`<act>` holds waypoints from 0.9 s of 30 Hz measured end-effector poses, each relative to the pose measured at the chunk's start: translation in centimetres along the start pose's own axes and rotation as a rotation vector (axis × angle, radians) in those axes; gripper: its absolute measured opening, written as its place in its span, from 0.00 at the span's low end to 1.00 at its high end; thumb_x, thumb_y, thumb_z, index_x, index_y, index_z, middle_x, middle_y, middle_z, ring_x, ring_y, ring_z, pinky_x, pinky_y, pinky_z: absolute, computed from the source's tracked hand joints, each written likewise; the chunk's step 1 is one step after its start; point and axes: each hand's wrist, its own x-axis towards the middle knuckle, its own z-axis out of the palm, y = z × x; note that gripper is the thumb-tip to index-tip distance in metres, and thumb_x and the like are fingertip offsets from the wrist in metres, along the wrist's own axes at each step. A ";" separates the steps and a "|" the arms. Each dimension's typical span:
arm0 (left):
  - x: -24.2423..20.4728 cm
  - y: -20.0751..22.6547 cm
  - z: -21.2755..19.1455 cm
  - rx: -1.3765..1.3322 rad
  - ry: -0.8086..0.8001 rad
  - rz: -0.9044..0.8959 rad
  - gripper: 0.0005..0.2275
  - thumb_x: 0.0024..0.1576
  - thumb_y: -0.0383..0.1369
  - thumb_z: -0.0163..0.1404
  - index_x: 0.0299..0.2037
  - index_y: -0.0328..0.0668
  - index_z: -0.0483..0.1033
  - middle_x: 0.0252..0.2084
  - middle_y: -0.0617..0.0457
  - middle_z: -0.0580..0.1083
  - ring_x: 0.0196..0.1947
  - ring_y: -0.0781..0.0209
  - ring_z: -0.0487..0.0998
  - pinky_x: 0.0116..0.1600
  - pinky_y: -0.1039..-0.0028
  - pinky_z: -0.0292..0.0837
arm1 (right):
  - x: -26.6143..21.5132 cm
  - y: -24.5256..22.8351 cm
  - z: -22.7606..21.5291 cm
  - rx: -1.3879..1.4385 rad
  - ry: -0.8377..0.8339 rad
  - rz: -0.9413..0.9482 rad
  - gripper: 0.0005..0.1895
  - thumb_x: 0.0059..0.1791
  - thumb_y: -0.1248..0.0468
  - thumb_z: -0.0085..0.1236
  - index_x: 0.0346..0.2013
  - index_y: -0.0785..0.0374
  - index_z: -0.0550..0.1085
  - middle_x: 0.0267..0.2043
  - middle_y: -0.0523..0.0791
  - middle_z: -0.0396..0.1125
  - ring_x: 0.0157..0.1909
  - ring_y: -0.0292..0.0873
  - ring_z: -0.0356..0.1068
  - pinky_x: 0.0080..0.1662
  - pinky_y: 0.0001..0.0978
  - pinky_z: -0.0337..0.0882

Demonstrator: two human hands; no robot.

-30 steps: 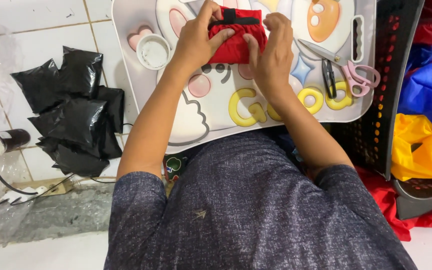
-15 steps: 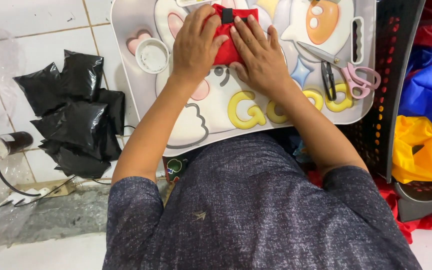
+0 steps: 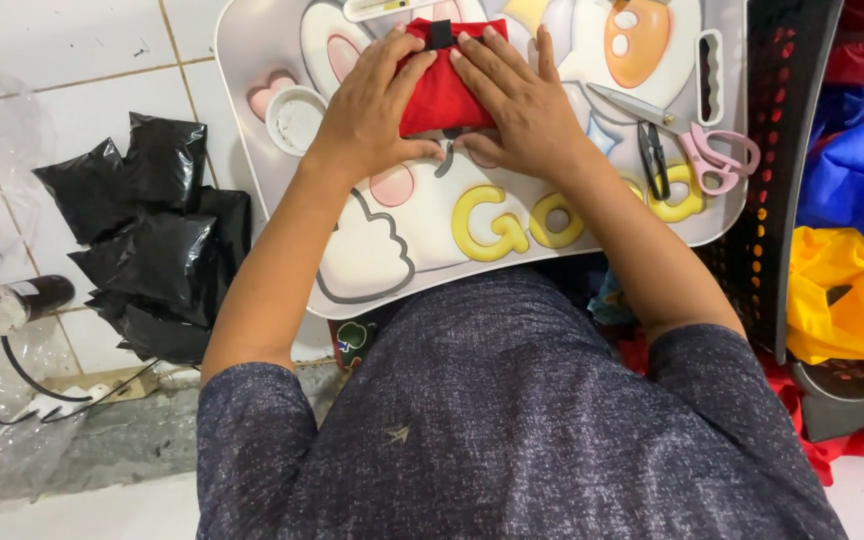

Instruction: Folding a red fabric item and placing it into a clear plastic packaging bag.

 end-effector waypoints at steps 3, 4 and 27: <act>0.3 0.1 -0.5 0.037 0.062 0.021 0.40 0.51 0.49 0.74 0.65 0.31 0.65 0.63 0.42 0.62 0.64 0.41 0.66 0.66 0.53 0.67 | 0.1 0.5 0.1 0.047 0.015 -0.001 0.42 0.60 0.38 0.47 0.77 0.65 0.57 0.77 0.55 0.56 0.78 0.60 0.51 0.70 0.69 0.34; 0.4 -0.4 0.0 0.040 0.064 0.025 0.40 0.51 0.49 0.74 0.65 0.31 0.65 0.63 0.42 0.62 0.64 0.41 0.66 0.66 0.53 0.67 | 0.2 0.6 -0.1 0.044 0.019 -0.001 0.42 0.60 0.38 0.47 0.77 0.65 0.57 0.77 0.55 0.56 0.78 0.60 0.51 0.70 0.69 0.34; -1.8 5.9 3.5 -0.828 0.579 -0.506 0.36 0.58 0.41 0.69 0.68 0.56 0.53 0.71 0.51 0.54 0.63 0.51 0.73 0.61 0.68 0.82 | -1.2 -3.4 -1.6 1.199 0.342 0.750 0.25 0.58 0.56 0.55 0.66 0.53 0.55 0.48 0.49 0.70 0.48 0.40 0.73 0.42 0.27 0.78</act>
